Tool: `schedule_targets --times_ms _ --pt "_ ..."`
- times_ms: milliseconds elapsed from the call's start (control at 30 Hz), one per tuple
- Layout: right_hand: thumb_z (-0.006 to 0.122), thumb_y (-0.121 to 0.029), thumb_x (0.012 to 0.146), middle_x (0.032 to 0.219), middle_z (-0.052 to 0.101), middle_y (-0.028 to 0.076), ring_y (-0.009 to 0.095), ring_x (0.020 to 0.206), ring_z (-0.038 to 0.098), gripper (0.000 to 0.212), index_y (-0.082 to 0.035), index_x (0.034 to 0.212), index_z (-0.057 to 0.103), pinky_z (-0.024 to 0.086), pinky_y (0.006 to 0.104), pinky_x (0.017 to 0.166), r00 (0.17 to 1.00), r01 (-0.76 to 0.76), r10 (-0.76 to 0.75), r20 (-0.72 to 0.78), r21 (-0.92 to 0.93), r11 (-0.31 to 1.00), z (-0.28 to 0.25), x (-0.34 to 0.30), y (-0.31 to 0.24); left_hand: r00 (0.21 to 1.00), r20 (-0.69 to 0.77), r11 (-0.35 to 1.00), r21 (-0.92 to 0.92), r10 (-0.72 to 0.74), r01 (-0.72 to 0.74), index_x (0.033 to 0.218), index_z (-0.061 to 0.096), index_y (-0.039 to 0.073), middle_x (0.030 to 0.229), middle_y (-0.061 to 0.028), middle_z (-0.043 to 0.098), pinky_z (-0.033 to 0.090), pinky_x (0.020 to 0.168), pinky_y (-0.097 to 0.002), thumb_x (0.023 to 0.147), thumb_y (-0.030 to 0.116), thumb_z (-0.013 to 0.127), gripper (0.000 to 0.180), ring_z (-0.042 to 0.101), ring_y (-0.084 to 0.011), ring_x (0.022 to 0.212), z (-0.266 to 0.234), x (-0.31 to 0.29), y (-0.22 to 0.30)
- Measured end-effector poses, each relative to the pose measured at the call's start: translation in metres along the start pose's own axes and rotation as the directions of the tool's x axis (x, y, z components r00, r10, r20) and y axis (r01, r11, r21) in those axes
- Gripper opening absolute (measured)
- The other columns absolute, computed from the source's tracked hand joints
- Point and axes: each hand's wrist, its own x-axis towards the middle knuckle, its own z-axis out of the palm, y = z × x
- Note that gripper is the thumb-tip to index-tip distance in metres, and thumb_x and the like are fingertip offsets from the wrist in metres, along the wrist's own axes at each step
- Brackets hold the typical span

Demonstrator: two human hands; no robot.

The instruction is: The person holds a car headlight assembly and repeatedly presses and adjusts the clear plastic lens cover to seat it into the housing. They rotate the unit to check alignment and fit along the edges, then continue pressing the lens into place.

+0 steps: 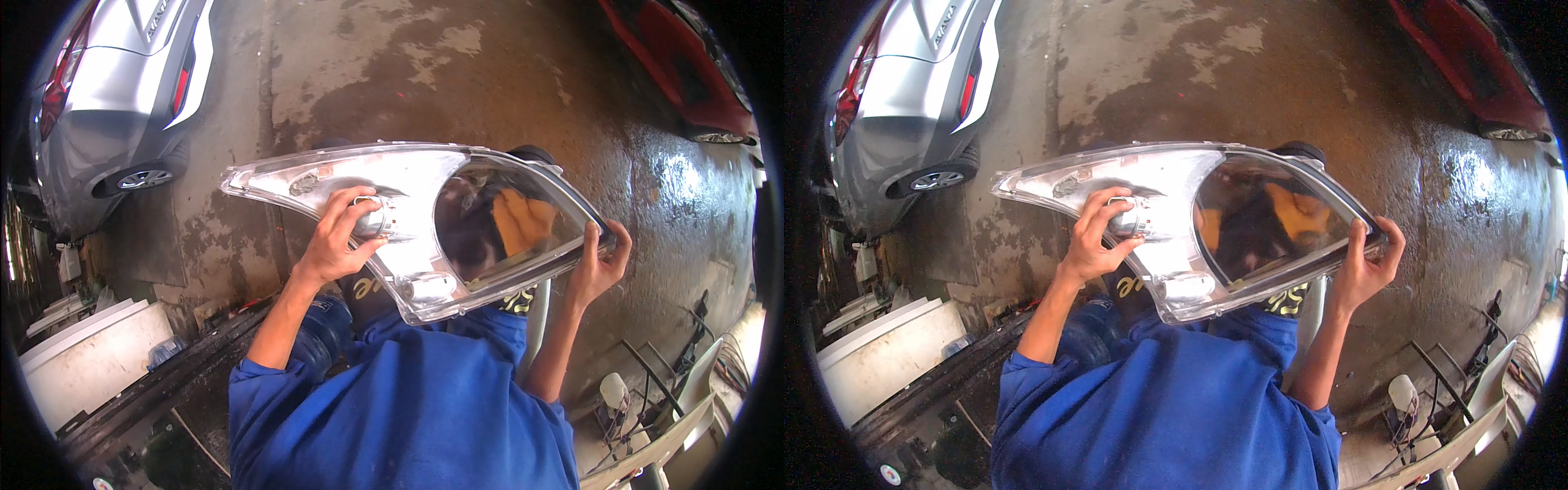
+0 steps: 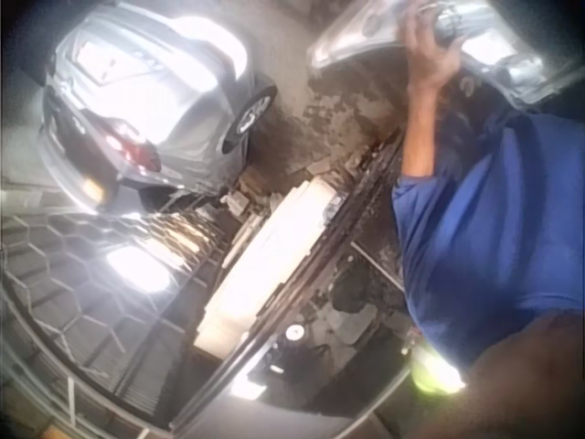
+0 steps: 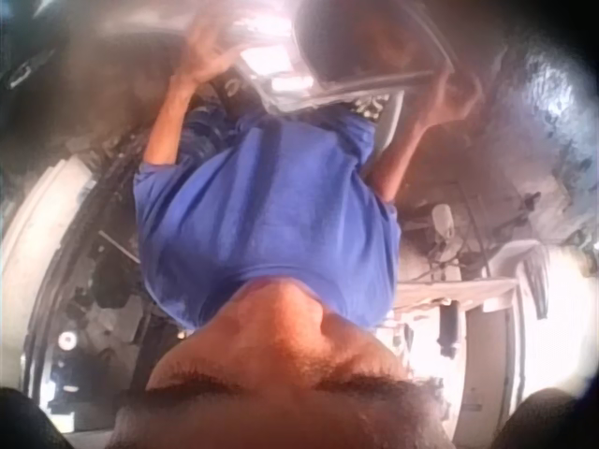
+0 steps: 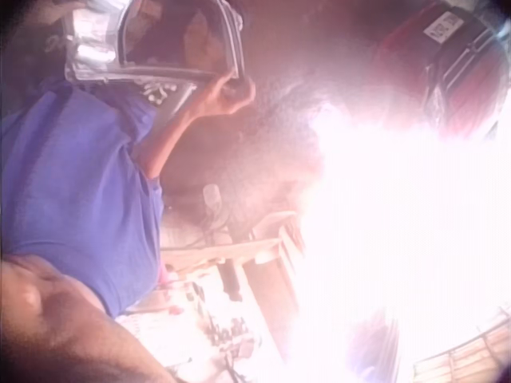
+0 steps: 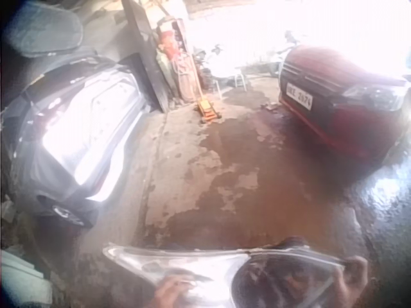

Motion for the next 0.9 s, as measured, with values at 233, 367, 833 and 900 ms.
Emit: schedule_targets --times_ms 233,367,833,900 --pt "0.077 -0.006 0.09 0.11 0.063 0.008 0.017 0.106 0.058 0.021 -0.001 0.105 0.063 0.045 0.0293 0.092 0.988 0.149 -0.148 -0.044 0.003 0.989 0.004 0.001 -0.002 1.0 0.02 1.0 -0.01 0.012 -0.012 0.121 0.061 0.006 0.134 -0.0156 0.061 0.049 0.102 -0.0461 0.067 0.005 0.088 0.06 0.059 -0.036 0.122 0.001 -0.001 -0.002" --pt "0.077 -0.006 0.09 0.109 0.063 0.008 0.018 0.102 0.059 0.02 -0.001 0.103 0.062 0.045 0.0309 0.092 0.999 0.053 -0.053 -0.002 0.03 0.998 0.0 0.004 -0.002 0.999 0.034 1.0 -0.015 0.002 -0.001 0.123 0.059 0.006 0.135 -0.0166 0.059 0.047 0.104 -0.0471 0.068 0.006 0.088 0.062 0.057 -0.0372 0.124 0.0 0.0 -0.002" --pt "0.069 -0.005 0.093 0.118 0.057 0.009 0.018 0.11 0.057 0.035 0.002 0.125 0.057 0.047 0.0315 0.097 0.987 -0.086 0.079 -0.143 -0.042 0.995 0.023 -0.018 -0.018 0.995 0.069 0.992 0.099 0.073 -0.08 0.123 0.058 0.002 0.133 -0.0201 0.055 0.047 0.104 -0.049 0.071 0.007 0.085 0.059 0.055 -0.0398 0.122 0.0 -0.002 0.0" --pt "0.068 -0.004 0.092 0.118 0.058 0.01 0.019 0.11 0.058 0.033 0.002 0.123 0.059 0.047 0.033 0.099 0.986 -0.105 0.098 -0.137 -0.045 0.993 0.023 -0.016 -0.016 0.995 0.064 0.989 0.12 0.081 -0.088 0.122 0.058 0.002 0.132 -0.0205 0.057 0.047 0.103 -0.0493 0.07 0.008 0.086 0.059 0.057 -0.0398 0.121 0.0 -0.003 0.0"
